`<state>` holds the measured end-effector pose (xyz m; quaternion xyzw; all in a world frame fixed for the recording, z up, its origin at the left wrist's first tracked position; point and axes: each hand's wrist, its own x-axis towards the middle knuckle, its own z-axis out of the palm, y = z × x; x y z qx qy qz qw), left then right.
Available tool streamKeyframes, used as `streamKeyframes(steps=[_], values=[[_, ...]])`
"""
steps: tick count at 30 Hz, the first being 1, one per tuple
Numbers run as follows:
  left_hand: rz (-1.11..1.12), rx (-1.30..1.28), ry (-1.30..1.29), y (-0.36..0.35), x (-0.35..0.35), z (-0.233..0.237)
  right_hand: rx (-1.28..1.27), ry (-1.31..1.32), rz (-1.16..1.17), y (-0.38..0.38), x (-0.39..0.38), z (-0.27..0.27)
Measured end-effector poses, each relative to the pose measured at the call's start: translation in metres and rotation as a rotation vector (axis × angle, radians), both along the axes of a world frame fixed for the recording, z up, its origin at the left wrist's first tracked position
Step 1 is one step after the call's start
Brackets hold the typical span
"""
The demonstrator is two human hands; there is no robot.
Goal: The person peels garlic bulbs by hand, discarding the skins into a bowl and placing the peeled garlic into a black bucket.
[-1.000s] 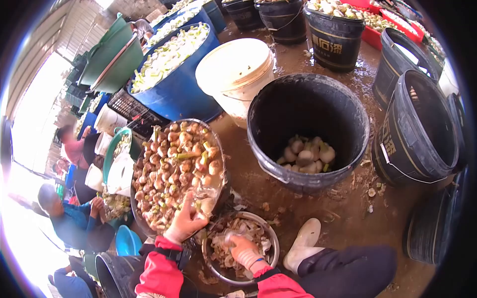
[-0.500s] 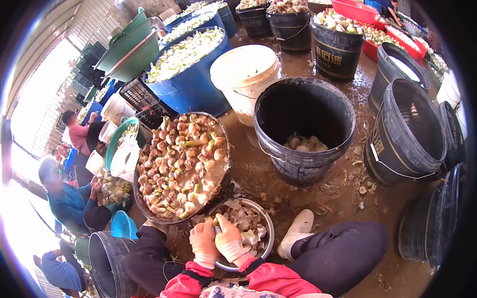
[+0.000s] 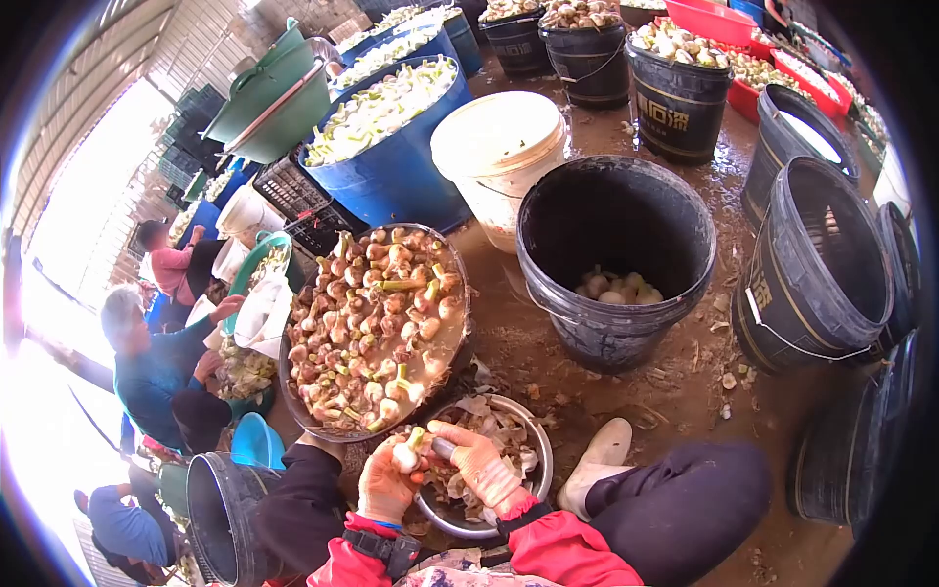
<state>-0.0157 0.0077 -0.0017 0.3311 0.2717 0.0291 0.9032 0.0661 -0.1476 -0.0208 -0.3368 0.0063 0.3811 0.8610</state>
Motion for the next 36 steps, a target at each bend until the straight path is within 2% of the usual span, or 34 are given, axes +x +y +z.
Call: streamKeyframes(steps=[2, 3, 5, 6, 7, 9, 10, 11, 13, 14, 15, 17, 19, 21, 23, 25, 27, 28, 31, 32, 33, 34, 35, 36], values=[[0.013, 0.197, -0.028, -0.004, -0.003, -0.004, -0.259, -0.095, 0.022, 0.005, -0.005, 0.001], [0.01, 0.193, -0.023, -0.011, -0.003, -0.003, -0.263, -0.089, 0.02, 0.007, -0.007, 0.004], [0.078, 0.658, 0.114, -0.024, 0.0, 0.001, -0.534, -0.285, 0.025, 0.01, -0.009, 0.009], [0.037, 0.917, 0.172, -0.021, 0.004, -0.001, -0.461, -0.135, 0.004, 0.012, -0.01, 0.006], [0.032, 0.914, 0.174, -0.022, 0.004, -0.002, -0.464, -0.131, 0.002, 0.013, -0.011, 0.001], [-0.086, 1.784, -0.033, -0.027, 0.007, 0.005, -0.262, 0.106, -0.129, 0.02, -0.015, -0.013], [-0.193, 1.915, -0.107, -0.026, 0.01, 0.006, -0.363, 0.003, -0.211, 0.027, -0.014, -0.02], [-0.203, 1.916, -0.094, -0.03, 0.011, 0.006, -0.366, 0.002, -0.214, 0.026, -0.015, -0.029], [-0.123, 1.235, 0.167, -0.029, 0.016, 0.001, -0.385, 0.009, -0.165, 0.018, -0.01, -0.021], [-0.17, 0.472, 0.166, -0.014, 0.017, 0.004, -0.365, -0.07, -0.132, 0.011, -0.01, -0.017], [-0.035, 0.168, 0.3, -0.015, 0.019, 0.007, -0.365, -0.068, -0.116, 0.005, -0.008, -0.012], [-0.057, 0.002, 0.32, -0.005, 0.017, 0.009, -0.454, -0.504, 0.009, 0.001, 0.001, -0.004], [-0.043, 0.027, 0.318, -0.001, 0.013, 0.011, -0.206, -0.22, -0.003, 0.0, 0.002, 0.001], [-0.036, 0.04, 0.317, -0.004, 0.01, 0.009, -0.05, 0.084, 0.091, 0.003, 0.003, 0.002], [-0.055, 0.303, 0.392, -0.011, 0.01, 0.007, -0.152, 0.03, 0.137, 0.008, -0.005, -0.007], [-0.019, 0.379, 0.404, -0.017, 0.018, 0.002, -0.254, -0.022, 0.184, 0.01, -0.008, -0.003], [0.257, 0.353, 0.406, -0.01, 0.029, -0.008, -0.591, -0.161, 0.31, 0.008, -0.01, 0.02], [0.236, 0.363, 0.415, 0.001, 0.033, -0.006, -0.619, -0.327, 0.29, 0.012, -0.016, 0.003], [0.285, 0.433, 0.442, 0.022, 0.05, -0.018, -0.509, -0.45, 0.2, 0.02, -0.029, -0.004], [0.286, 0.432, 0.444, 0.018, 0.048, -0.018, -0.496, -0.362, 0.166, 0.02, -0.024, -0.002], [0.296, 0.428, 0.312, 0.007, 0.047, -0.01, -0.33, -0.008, 0.228, 0.019, -0.015, -0.002], [0.302, 0.424, 0.181, 0.0, 0.045, -0.008, -0.264, 0.098, 0.175, 0.016, -0.011, -0.008], [0.235, 0.385, 0.034, 0.003, 0.032, -0.029, -0.197, 0.202, 0.121, 0.015, -0.008, -0.014], [0.054, 0.607, -0.018, -0.003, 0.028, -0.028, -0.198, 0.206, 0.118, 0.016, -0.009, -0.016]])
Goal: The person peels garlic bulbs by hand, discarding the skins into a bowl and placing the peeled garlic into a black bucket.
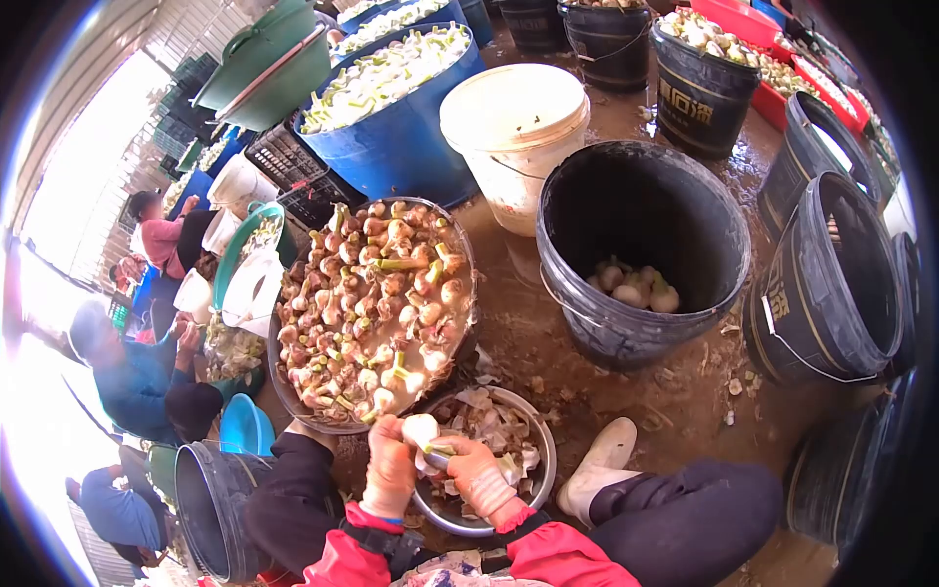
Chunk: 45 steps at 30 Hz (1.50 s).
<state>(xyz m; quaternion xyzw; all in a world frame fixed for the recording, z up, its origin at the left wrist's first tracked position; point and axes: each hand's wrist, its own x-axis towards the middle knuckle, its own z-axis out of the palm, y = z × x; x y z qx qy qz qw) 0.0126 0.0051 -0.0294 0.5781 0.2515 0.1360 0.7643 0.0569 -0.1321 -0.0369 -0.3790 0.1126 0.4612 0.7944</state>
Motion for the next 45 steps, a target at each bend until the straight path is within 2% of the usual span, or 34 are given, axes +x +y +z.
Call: streamKeyframes(steps=[1, 2, 3, 5, 6, 7, 9, 11, 12, 13, 15, 17, 19, 21, 23, 25, 26, 27, 29, 30, 33, 34, 36, 37, 39, 41, 43, 45], values=[[-0.178, 0.221, 0.011, -0.006, -0.006, 0.001, -0.037, -0.11, 0.034, 0.001, -0.004, -0.001], [-0.064, 0.436, 0.043, -0.017, -0.012, 0.003, -0.072, -0.222, 0.071, 0.002, -0.008, -0.001], [-0.06, 0.437, 0.043, -0.015, -0.014, 0.003, -0.071, -0.223, 0.075, 0.002, -0.008, 0.002], [0.026, 0.53, 0.177, -0.007, -0.01, 0.005, -0.341, -0.631, 0.29, 0.002, -0.007, 0.011], [0.103, -0.076, 0.238, 0.0, -0.002, 0.024, -0.1, -0.301, 0.176, 0.004, -0.007, 0.003], [0.106, -0.214, 0.254, 0.004, -0.007, 0.027, -0.097, -0.307, 0.167, 0.003, -0.001, -0.004], [0.046, -0.444, 0.173, 0.011, -0.02, 0.032, -0.184, -0.277, -0.115, -0.011, 0.011, -0.026], [-0.009, -0.52, 0.167, 0.012, -0.029, 0.039, -0.395, -0.223, -0.237, -0.014, 0.02, -0.09], [0.05, -0.518, 0.162, 0.008, -0.031, 0.04, -0.611, -0.497, -0.018, -0.021, 0.025, -0.088], [0.109, -0.516, 0.155, 0.006, -0.032, 0.041, -0.607, -0.5, -0.018, -0.02, 0.02, -0.085], [0.09, -0.549, 0.092, 0.004, -0.036, 0.036, -0.853, -1.183, 0.202, -0.02, 0.006, -0.058], [0.208, -0.544, 0.143, -0.002, -0.038, 0.033, -0.608, -1.076, 0.119, -0.009, -0.003, -0.021], [0.201, -0.635, 0.143, 0.0, -0.041, 0.018, -0.51, -0.939, 0.044, 0.0, -0.016, 0.003], [0.096, -0.511, -0.013, -0.018, -0.038, 0.021, -0.566, -1.014, 0.069, 0.002, -0.017, 0.013], [0.147, -0.471, 0.059, -0.031, -0.036, 0.025, -0.622, -1.084, 0.095, 0.003, -0.016, 0.022], [0.049, -0.17, 0.19, -0.035, -0.036, 0.024, -0.851, -1.086, 0.371, 0.003, -0.012, 0.033], [0.058, -0.165, 0.227, -0.036, -0.038, 0.026, -0.827, -1.062, 0.394, 0.0, -0.01, 0.04], [0.055, -0.167, 0.229, -0.031, -0.038, 0.026, -0.83, -1.059, 0.393, 0.0, -0.011, 0.031], [-0.041, -0.628, 0.114, -0.014, -0.043, 0.027, -0.669, -1.112, 0.105, 0.004, -0.015, -0.005], [-0.157, -0.645, 0.065, -0.013, -0.046, 0.038, -0.678, -0.968, 0.095, 0.004, -0.013, -0.019], [-0.152, -0.602, 0.121, -0.006, -0.055, 0.037, -0.717, -0.946, 0.327, -0.004, 0.001, -0.03], [-0.125, -0.553, 0.146, -0.005, -0.054, 0.036, -0.716, -0.947, 0.326, -0.004, 0.001, -0.03], [-0.094, -0.525, 0.127, -0.003, -0.057, 0.033, -0.522, -0.715, 0.213, -0.009, -0.001, -0.025], [-0.06, -0.492, 0.107, -0.002, -0.059, 0.033, -0.522, -0.715, 0.215, -0.011, -0.001, -0.02], [-0.086, -0.433, 0.149, 0.003, -0.058, 0.035, -0.017, -0.067, 0.042, -0.012, 0.0, -0.006], [-0.149, -0.259, 0.236, 0.003, -0.052, 0.034, -0.047, -0.152, 0.056, -0.007, -0.004, 0.01], [-0.177, -0.198, 0.209, 0.0, -0.049, 0.033, -0.374, -0.567, 0.146, -0.002, -0.008, 0.022], [-0.204, -0.004, 0.213, 0.003, -0.05, 0.025, -0.362, -0.5, 0.113, -0.004, -0.007, 0.021]])
